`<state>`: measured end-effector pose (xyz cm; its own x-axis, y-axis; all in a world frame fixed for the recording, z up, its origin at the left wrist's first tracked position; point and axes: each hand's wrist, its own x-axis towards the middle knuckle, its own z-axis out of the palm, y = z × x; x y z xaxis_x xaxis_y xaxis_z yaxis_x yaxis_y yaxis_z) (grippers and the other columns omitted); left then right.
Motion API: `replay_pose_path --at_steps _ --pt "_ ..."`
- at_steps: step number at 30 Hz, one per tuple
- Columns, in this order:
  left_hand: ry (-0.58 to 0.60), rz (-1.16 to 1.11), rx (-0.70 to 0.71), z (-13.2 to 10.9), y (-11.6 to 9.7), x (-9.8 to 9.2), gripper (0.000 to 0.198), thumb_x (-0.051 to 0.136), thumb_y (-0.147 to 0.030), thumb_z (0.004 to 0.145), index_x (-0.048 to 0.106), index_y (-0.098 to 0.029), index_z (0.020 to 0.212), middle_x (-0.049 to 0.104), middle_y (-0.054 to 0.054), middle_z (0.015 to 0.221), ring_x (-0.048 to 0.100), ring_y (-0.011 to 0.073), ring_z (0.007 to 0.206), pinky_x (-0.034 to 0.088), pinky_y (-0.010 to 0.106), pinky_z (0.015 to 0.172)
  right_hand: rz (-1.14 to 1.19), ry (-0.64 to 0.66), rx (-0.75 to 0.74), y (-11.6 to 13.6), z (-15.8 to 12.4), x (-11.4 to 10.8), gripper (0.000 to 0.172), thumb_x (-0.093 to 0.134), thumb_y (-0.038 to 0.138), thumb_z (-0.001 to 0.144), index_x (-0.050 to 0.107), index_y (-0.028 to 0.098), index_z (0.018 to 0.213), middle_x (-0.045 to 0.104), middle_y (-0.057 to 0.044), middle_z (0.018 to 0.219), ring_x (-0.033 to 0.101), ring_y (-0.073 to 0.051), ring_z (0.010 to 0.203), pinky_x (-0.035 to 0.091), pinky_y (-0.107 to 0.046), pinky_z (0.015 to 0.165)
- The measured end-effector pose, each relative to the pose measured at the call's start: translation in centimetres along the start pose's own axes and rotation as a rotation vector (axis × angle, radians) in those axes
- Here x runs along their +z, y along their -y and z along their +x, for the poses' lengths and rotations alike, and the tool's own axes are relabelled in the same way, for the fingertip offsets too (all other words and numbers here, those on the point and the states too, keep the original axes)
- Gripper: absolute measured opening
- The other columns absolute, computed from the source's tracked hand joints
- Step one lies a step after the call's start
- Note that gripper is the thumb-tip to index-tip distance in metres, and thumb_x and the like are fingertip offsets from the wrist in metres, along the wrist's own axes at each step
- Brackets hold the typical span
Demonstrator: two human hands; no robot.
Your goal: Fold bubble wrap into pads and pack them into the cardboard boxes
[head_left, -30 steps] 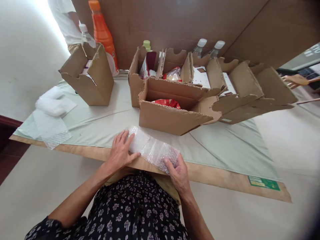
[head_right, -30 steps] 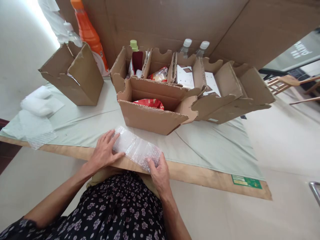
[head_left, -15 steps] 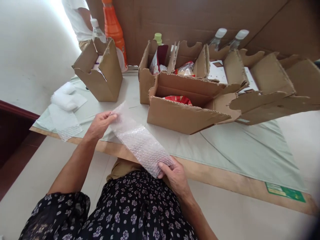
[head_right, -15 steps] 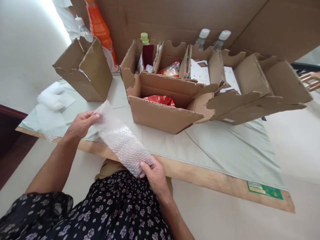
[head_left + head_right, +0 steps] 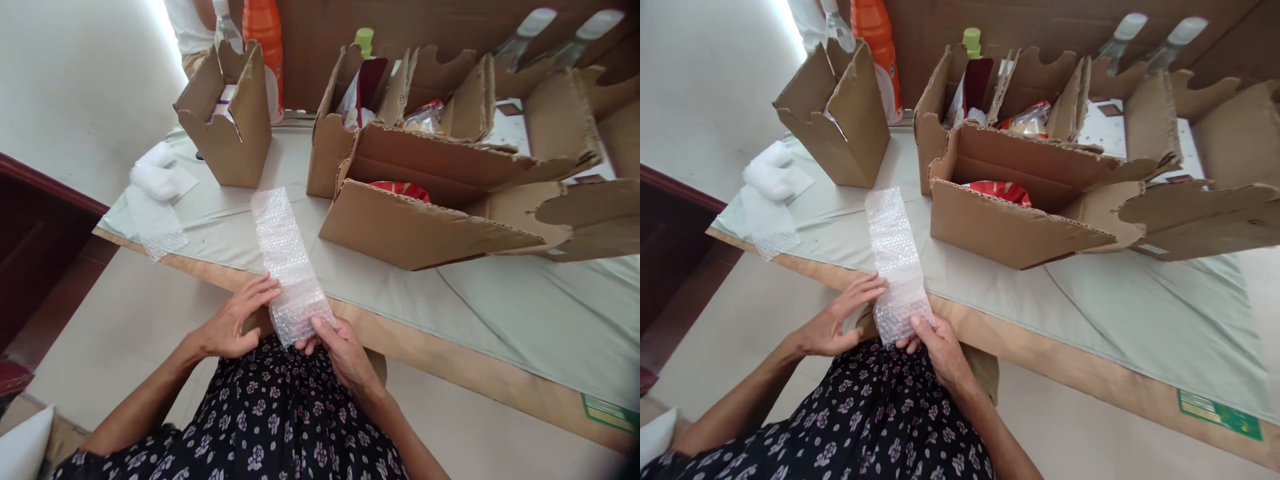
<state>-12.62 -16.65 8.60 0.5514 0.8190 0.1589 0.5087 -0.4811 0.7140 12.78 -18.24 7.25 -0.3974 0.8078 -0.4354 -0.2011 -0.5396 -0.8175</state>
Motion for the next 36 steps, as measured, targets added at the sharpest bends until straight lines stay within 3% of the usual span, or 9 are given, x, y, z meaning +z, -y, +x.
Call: replay_pose_path --at_steps 3,7,12,16,19,22,25,30,36 --pt "-0.15 -0.024 -0.077 0.1 -1.0 1.6 0.06 0.063 -0.018 0.085 0.058 -0.021 0.145 0.064 0.015 0.146 0.055 0.0336 0.142 0.048 0.056 0.116 0.02 0.063 -0.107 1.6 1.3 0.6 0.05 0.066 0.066 0.091 0.074 0.016 0.092 0.077 -0.008 0.08 0.067 -0.017 0.069 0.053 -0.03 0.069" --pt "-0.457 -0.025 -0.408 3.7 0.5 2.1 0.02 0.058 -0.022 0.094 0.073 -0.019 0.106 0.076 0.006 0.092 0.072 0.0214 0.086 0.06 0.037 0.082 -0.123 0.019 -0.347 3.2 2.2 0.5 0.05 0.058 0.059 0.099 0.065 0.024 0.134 0.079 -0.008 0.111 0.073 -0.021 0.097 0.057 -0.036 0.088" --pt "-0.485 0.083 -0.588 6.0 3.0 1.6 0.056 0.066 -0.022 0.086 0.06 -0.015 0.141 0.073 0.002 0.086 0.067 0.0199 0.078 0.056 0.037 0.085 -0.822 -0.221 -0.66 3.3 3.2 -0.8 0.032 0.06 0.03 0.1 0.067 0.026 0.13 0.074 -0.008 0.128 0.066 -0.024 0.121 0.052 -0.044 0.106" --pt "-0.482 0.205 -0.556 5.9 4.0 2.3 0.064 0.065 -0.021 0.086 0.053 -0.014 0.148 0.072 0.002 0.087 0.066 0.022 0.084 0.054 0.04 0.091 -1.294 -0.144 -0.798 3.1 5.8 -1.3 0.046 0.061 0.015 0.093 0.064 0.019 0.138 0.064 -0.014 0.147 0.053 -0.031 0.141 0.048 -0.051 0.111" --pt "-0.504 0.318 -0.486 5.5 4.0 2.4 0.064 0.065 -0.022 0.086 0.051 -0.015 0.149 0.073 0.005 0.092 0.066 0.0244 0.091 0.053 0.042 0.093 -1.491 -0.109 -0.784 2.9 7.5 -1.2 0.039 0.06 0.009 0.092 0.071 0.02 0.127 0.062 -0.014 0.15 0.051 -0.034 0.145 0.049 -0.052 0.106" --pt "-0.562 0.388 -0.354 4.4 2.7 1.9 0.062 0.069 -0.03 0.089 0.052 -0.016 0.148 0.071 0.012 0.116 0.065 0.0291 0.106 0.052 0.047 0.098 -1.505 -0.099 -0.788 3.1 7.8 -1.0 0.03 0.056 0.01 0.097 0.076 0.021 0.116 0.07 -0.012 0.14 0.055 -0.033 0.14 0.049 -0.051 0.103" --pt "-0.467 0.345 -0.169 2.7 0.6 1.5 0.055 0.072 -0.038 0.09 0.059 -0.021 0.141 0.067 0.014 0.132 0.061 0.0324 0.123 0.049 0.051 0.107 -1.406 -0.043 -0.778 3.6 6.4 -1.1 0.03 0.053 0.015 0.102 0.076 0.023 0.12 0.077 -0.01 0.124 0.065 -0.028 0.126 0.048 -0.048 0.104" --pt "-0.347 0.204 -0.136 1.2 -1.1 3.0 0.021 0.06 -0.024 0.099 0.072 -0.02 0.115 0.079 0.007 0.098 0.07 0.0233 0.089 0.055 0.041 0.084 -1.243 0.086 -0.602 4.2 4.0 -1.5 0.032 0.05 0.023 0.105 0.075 0.025 0.125 0.081 -0.006 0.11 0.072 -0.023 0.099 0.052 -0.041 0.094" --pt "-0.392 0.252 -0.28 2.3 0.1 4.4 0.021 0.059 -0.025 0.098 0.074 -0.018 0.112 0.078 0.007 0.093 0.067 0.0244 0.085 0.055 0.041 0.08 -1.268 -0.276 -0.866 2.7 2.7 -1.9 0.025 0.06 0.027 0.102 0.073 0.019 0.122 0.077 -0.012 0.117 0.068 -0.026 0.11 0.051 -0.043 0.095"
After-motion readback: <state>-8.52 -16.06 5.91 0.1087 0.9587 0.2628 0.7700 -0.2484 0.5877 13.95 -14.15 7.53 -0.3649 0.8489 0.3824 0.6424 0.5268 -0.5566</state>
